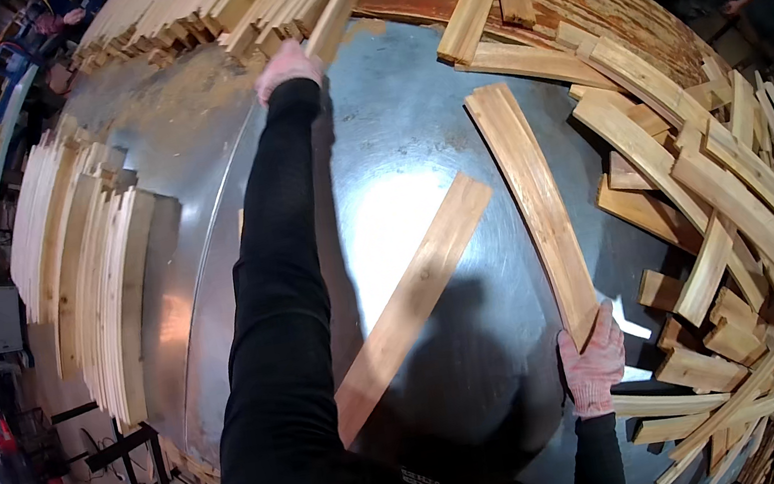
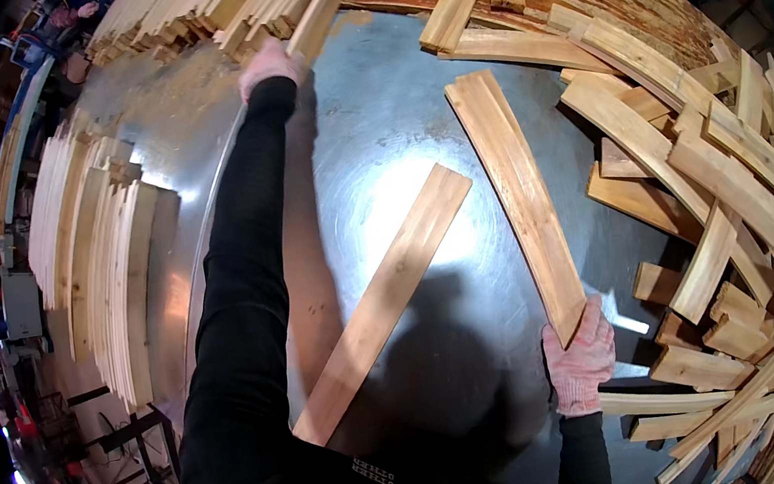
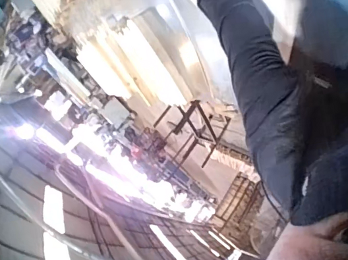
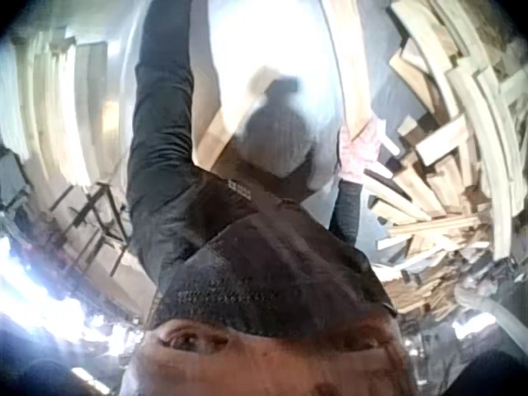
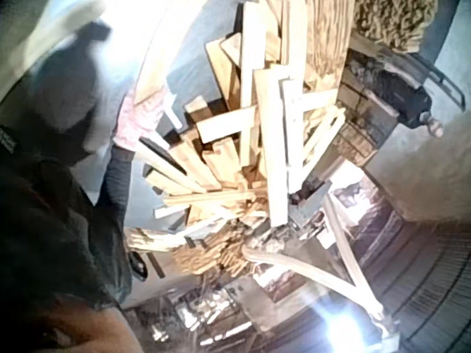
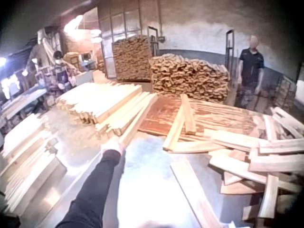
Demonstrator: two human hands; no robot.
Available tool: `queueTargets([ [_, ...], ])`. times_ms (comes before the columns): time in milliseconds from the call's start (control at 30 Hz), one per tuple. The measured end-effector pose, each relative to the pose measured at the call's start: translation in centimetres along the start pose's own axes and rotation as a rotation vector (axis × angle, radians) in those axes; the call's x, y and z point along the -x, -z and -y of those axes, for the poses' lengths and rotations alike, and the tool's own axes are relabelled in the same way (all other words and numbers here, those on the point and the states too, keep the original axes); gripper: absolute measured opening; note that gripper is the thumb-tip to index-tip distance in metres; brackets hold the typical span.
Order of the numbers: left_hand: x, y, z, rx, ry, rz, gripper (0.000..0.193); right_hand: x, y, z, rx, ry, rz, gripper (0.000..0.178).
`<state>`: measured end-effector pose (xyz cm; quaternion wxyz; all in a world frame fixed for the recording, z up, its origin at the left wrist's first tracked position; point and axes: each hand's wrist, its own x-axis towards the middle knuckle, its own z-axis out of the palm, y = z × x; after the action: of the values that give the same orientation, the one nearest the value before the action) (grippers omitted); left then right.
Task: The person sorts and stacks wooden planks on a metal table. They pick up planks from a scattered pile, align them, and place them into a neat stack.
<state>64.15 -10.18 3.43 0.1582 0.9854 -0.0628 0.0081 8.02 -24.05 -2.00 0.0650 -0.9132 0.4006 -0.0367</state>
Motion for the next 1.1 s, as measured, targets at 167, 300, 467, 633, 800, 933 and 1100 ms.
queueTargets([
  [167,-2.5,-5.1,3.5,-0.270,-0.140,0.138,0.049,0.5,0.3,-0.8,0.034,0.073,0.001,0.107],
  [300,-7.7,-5.0,8.0,-0.518,-0.315,0.183,0.041,0.1,0.3,0.7,0.014,0.117,-0.033,0.100],
  [467,6.0,-3.3,4.0,0.277,-0.258,0.242,0.071,0.1,0.7,0.6,-0.008,-0.012,0.049,0.094],
  [633,37.9,2.0,9.8,-0.293,-0.586,0.401,0.099,-0.2,3.7,-0.6,-1.034,-0.206,0.575,0.072],
  [800,44.4,3.1,12.8,-0.058,-0.316,0.472,0.085,5.4,5.2,1.2,-2.270,-0.329,1.132,0.075],
  [933,44.5,4.1,11.0,1.002,0.053,0.794,0.058,9.8,4.4,2.8,-2.138,-0.345,0.893,0.072],
  [1100,50.4,-0.8,7.2,1.218,0.072,0.884,0.043,17.2,4.2,6.6,-1.186,-0.176,0.644,0.048],
])
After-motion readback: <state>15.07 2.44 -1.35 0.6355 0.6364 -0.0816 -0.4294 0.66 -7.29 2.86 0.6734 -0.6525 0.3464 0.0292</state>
